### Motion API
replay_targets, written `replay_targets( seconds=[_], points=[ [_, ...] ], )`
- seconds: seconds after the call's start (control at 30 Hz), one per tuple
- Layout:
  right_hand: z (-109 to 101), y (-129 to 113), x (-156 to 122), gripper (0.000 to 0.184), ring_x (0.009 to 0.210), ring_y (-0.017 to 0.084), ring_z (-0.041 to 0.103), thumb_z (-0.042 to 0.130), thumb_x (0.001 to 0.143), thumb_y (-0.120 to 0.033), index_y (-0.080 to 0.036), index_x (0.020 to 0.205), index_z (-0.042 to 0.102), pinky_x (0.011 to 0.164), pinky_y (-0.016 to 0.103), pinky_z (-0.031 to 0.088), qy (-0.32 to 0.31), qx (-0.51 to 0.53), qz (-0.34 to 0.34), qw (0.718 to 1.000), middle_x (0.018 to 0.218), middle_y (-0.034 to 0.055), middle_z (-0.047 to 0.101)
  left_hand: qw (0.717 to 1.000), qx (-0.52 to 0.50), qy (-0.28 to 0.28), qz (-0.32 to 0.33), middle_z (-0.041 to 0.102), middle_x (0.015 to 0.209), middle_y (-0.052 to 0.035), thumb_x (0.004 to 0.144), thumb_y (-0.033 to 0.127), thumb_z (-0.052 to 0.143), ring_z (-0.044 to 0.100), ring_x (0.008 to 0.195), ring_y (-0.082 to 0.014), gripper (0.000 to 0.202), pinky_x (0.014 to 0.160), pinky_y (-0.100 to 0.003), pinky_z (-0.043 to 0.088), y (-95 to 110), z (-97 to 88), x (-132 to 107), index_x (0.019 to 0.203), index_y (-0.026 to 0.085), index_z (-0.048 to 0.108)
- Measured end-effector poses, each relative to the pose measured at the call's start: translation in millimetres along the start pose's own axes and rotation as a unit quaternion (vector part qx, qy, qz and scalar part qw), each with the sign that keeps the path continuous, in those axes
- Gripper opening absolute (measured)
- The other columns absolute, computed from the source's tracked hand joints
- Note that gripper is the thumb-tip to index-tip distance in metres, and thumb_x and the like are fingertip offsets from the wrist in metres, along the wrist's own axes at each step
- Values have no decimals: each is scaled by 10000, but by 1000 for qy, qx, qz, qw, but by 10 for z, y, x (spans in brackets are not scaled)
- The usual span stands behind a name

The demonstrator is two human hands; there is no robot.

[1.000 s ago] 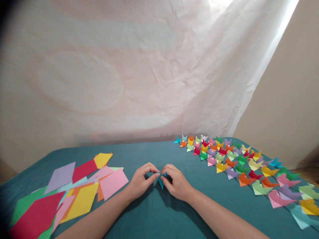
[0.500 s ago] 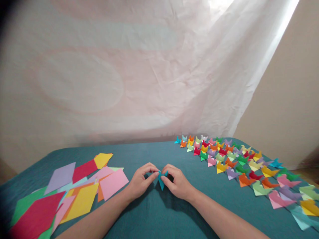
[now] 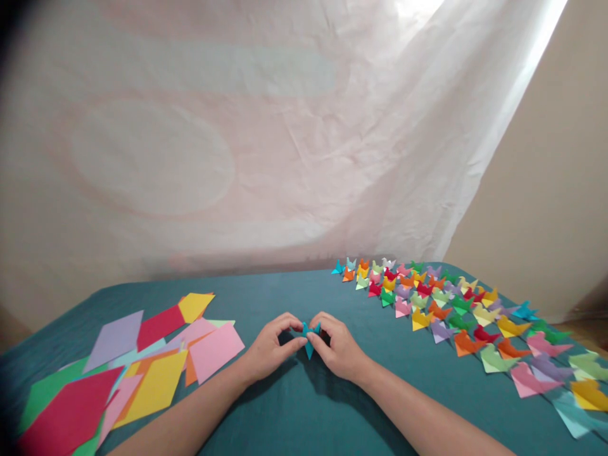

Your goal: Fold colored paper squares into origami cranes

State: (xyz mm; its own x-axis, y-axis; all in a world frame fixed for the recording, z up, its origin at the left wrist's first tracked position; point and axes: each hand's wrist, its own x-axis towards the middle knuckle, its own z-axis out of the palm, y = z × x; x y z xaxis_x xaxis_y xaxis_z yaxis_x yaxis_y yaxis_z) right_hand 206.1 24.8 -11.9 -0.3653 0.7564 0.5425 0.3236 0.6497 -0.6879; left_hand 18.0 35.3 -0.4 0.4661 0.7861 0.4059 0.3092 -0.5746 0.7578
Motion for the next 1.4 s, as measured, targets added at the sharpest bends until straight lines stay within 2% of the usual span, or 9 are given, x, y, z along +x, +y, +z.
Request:
replay_targets(
  seconds=[0.1, 0.33, 0.63, 0.9, 1.13, 1.4],
  points=[
    [3, 5, -3, 97, 769, 171, 546, 500, 877, -243, -182, 827, 556, 711, 305, 451, 0, 0, -5, 1000, 819, 53, 582, 1000, 17, 3, 1, 610, 835, -26, 814, 229, 597, 566, 807, -156, 60, 753, -269, 424, -13, 9, -4, 811, 171, 614],
    [-2, 7, -3, 85, 748, 165, 529, 507, 871, -244, -185, 836, 557, 688, 295, 442, 8, -7, -2, 1000, 816, 47, 575, 999, 37, 9, 4, 602, 793, -27, 841, 248, 545, 558, 769, -158, 125, 725, -266, 421, 11, -10, 7, 753, 172, 592],
    [13, 19, 7, 160, 727, 168, 503, 508, 860, -214, -188, 703, 493, 679, 293, 411, 29, -40, 16, 999, 753, 31, 535, 996, 81, 33, -17, 594, 788, -23, 848, 236, 535, 544, 764, -163, 110, 707, -263, 417, -19, 2, 8, 773, 176, 588],
    [3, 57, 12, 173, 705, 157, 518, 521, 850, -206, -184, 679, 505, 657, 277, 417, 11, -34, 46, 998, 762, 28, 556, 996, 76, 34, -20, 621, 815, -27, 829, 223, 569, 575, 801, -166, 83, 753, -271, 421, -48, -4, 9, 786, 179, 624],
    [31, 118, 17, 79, 735, 159, 534, 536, 826, -177, -180, 753, 563, 681, 279, 427, 15, -41, 57, 997, 787, 30, 569, 992, 118, 17, -44, 627, 811, -30, 817, 210, 572, 572, 801, -175, 77, 750, -277, 423, -67, 6, 8, 780, 181, 632],
    [58, 205, -12, 81, 783, 167, 545, 556, 780, -113, -184, 782, 595, 726, 292, 434, -9, -57, 63, 996, 812, 28, 578, 980, 194, -3, -44, 626, 865, -23, 779, 201, 618, 541, 885, -201, 21, 798, -316, 393, -111, 16, -15, 766, 202, 633]
  ],
)
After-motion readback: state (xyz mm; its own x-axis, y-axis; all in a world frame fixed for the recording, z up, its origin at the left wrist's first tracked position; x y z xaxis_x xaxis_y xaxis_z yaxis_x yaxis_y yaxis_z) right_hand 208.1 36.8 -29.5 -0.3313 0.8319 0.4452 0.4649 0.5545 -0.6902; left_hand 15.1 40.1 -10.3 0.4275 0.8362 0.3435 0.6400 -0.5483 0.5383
